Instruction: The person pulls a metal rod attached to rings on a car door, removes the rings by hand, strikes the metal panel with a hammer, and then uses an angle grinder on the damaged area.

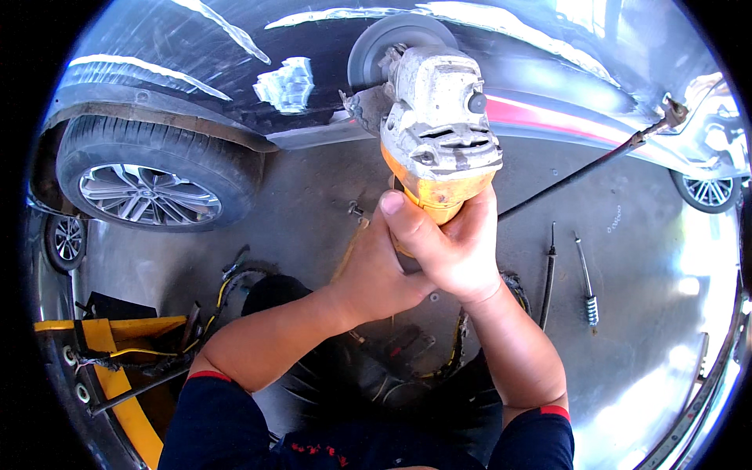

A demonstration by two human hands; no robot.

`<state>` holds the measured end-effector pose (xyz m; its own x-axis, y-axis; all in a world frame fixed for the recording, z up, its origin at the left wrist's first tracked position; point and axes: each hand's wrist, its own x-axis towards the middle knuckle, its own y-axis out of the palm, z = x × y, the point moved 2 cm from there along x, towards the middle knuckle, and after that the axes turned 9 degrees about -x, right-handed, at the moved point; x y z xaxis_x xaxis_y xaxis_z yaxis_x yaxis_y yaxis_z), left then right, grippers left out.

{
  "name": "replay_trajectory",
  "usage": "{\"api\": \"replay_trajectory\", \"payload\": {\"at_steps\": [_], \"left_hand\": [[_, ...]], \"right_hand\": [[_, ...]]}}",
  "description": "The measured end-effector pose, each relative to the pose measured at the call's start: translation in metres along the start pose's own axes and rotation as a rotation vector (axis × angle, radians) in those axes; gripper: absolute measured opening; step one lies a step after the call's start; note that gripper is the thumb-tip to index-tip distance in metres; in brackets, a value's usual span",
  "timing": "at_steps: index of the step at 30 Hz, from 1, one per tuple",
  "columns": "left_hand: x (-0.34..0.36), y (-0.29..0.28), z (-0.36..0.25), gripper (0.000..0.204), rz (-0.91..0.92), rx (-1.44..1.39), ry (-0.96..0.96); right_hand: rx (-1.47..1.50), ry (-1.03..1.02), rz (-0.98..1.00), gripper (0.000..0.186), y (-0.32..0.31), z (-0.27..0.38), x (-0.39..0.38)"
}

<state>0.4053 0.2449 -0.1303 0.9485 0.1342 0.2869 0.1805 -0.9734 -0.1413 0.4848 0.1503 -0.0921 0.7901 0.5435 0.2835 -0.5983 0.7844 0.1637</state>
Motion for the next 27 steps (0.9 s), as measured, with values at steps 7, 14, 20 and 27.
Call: {"api": "replay_trajectory", "payload": {"at_steps": [7,14,20,27], "left_hand": [[-0.004,-0.001,-0.002,0.076,-0.014,0.115,0.001],[-0.004,0.003,0.000,0.077,-0.018,0.071,0.061],[-0.004,0.007,0.001,0.077,0.009,0.075,0.019],[0.003,0.006,-0.002,0.076,0.086,0.107,0.058]], "right_hand": [[-0.008,0.018,0.036,0.055,-0.003,0.003,-0.003],[0.030,0.027,0.027,0.058,-0.003,0.006,-0.002],[0.036,0.006,-0.011,0.044,-0.005,0.003,-0.005],[-0.032,0.010,-0.034,0.058,-0.009,0.002,-0.004]]}}
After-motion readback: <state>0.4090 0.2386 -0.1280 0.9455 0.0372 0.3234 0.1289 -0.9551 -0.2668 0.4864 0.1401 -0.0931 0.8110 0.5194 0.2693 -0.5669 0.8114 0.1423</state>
